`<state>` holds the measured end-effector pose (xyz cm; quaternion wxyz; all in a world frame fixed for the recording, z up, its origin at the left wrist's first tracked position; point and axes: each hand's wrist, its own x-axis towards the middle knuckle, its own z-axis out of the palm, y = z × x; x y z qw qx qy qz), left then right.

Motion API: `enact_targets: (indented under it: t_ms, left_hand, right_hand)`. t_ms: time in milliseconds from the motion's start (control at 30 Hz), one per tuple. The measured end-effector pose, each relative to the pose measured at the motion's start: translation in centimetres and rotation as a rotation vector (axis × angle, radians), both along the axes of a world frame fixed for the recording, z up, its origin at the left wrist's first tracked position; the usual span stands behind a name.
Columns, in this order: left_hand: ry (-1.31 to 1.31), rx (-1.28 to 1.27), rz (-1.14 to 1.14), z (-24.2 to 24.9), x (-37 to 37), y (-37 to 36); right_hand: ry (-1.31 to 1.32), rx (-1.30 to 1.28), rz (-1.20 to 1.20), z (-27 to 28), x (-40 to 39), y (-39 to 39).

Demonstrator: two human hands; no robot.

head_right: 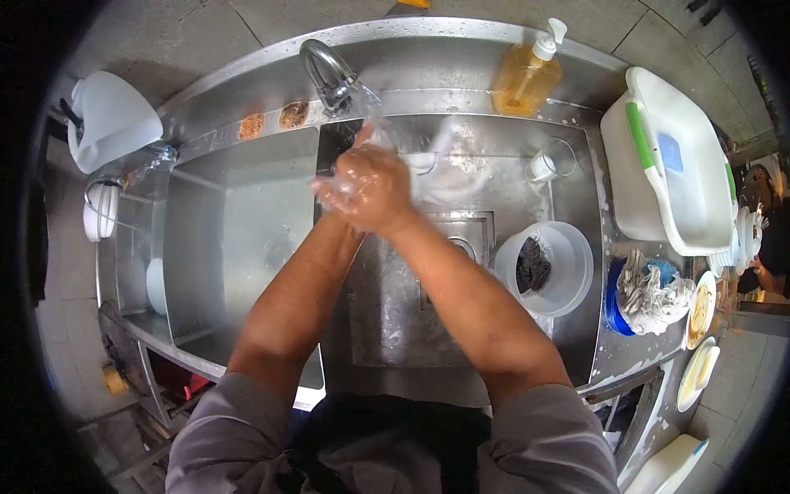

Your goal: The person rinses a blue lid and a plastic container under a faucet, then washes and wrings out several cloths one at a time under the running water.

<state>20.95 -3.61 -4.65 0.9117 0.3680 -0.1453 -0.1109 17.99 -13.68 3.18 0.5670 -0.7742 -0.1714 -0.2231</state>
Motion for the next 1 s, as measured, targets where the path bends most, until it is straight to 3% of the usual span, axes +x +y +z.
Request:
enact_targets:
  t_ms: [33, 67, 100, 133, 167, 200, 233, 267, 300, 367, 400, 433, 500, 533, 567, 633, 667, 700, 767, 800, 867, 900, 967, 1000]
  left_hand:
    - [0.12, 0.25, 0.031, 1.9, -0.5, 0.2]
    - [0.229, 0.496, 0.065, 4.3, -0.4, 0.1]
    - [0.34, 0.745, 0.091, 6.6, -0.4, -0.1]
    - [0.455, 0.999, 0.106, 8.0, -0.7, -0.2]
    - [0.454, 1.002, 0.098, 9.0, -0.6, -0.3]
    - [0.456, 0.681, 0.077, 9.8, 0.1, -0.3]
    - [0.45, 0.36, 0.06, 10.3, 0.9, -0.1]
    - [0.337, 0.275, -0.156, 9.5, 2.5, 1.7]
    - [0.335, 0.272, -0.149, 9.0, 2.7, 2.7]
    - [-0.189, 0.826, -0.168, 8.5, 2.8, 4.2]
    - [-0.053, 0.974, -0.305, 8.8, 2.9, 5.6]
    - [-0.054, 0.976, -0.299, 8.3, 2.4, 6.8]
    - [0.149, 0.495, -0.187, 5.8, 1.5, 8.5]
    - [0.195, 0.242, -0.108, 4.4, 1.1, 7.9]
    - [0.2, 0.244, -0.11, 4.9, 0.8, 5.9]
    - [0.44, -0.054, 0.088, 7.1, 0.4, 1.9]
    - [0.513, 0.013, 0.046, 6.2, 0.4, 1.7]
    - [0.164, -0.344, -0.499, 0.3, 2.6, 2.6]
    - [0.316, -0.482, -0.169, 1.2, 0.4, 0.3]
    - [0.306, -0.484, -0.167, 3.4, -0.2, -0.6]
    - [0.537, 0.391, 0.107, 7.5, -1.5, -2.0]
    - [0.538, 0.394, 0.101, 6.4, -1.0, -1.3]
    - [0.322, -0.3, -0.364, 4.6, 1.2, 0.7]
    - [0.067, 0.555, -0.038, 4.2, 1.7, -0.1]
  right_hand:
    - [-0.255, -0.351, -0.122, -0.6, 0.3, -0.3]
    - [0.093, -0.287, -0.168, -1.3, 1.7, -1.1]
    - [0.069, -0.428, -0.3, -1.7, 3.5, -2.2]
    - [0.183, -0.092, -0.174, -2.2, 4.8, -3.0]
    - [0.286, 0.245, -0.038, -2.5, 5.7, -3.5]
    - [0.288, 0.245, -0.039, -1.9, 5.6, -3.8]
    - [0.345, 0.071, 0.125, -1.1, 5.7, -4.2]
    - [0.396, -0.105, 0.29, 0.2, 5.7, -4.5]
    - [0.393, -0.109, 0.296, 2.0, 5.8, -5.0]
    - [0.616, -0.543, 0.243, 4.9, 5.5, -6.6]
    - [0.617, -0.262, 0.29, 4.1, 5.7, -7.5]
    - [0.612, -0.263, 0.294, 3.3, 5.6, -8.4]
    - [0.603, 0.855, 0.464, 3.5, 4.5, -8.8]
    - [0.594, 1.082, 0.437, 3.7, 3.4, -7.5]
    - [0.597, 1.086, 0.434, 3.0, 2.6, -5.5]
    - [0.47, 0.652, 0.294, 0.8, 1.5, -1.3]
    - [0.297, 0.303, 0.151, -0.3, 0.6, 0.7]
    - [0.298, 0.303, 0.153, -0.7, 0.7, 0.8]
    - [-0.279, -0.173, -0.017, -1.1, 1.4, 0.9]
    - [-0.288, -0.174, -0.013, -0.9, 1.9, 0.8]
    - [-0.065, -0.116, -0.207, -0.8, 2.2, 0.5]
    - [0.05, -0.086, -0.302, -0.8, 2.3, 0.4]
    - [0.088, -0.095, -0.278, -0.2, 3.1, -0.1]
    - [0.138, -0.1, -0.257, 0.0, 3.1, -0.5]
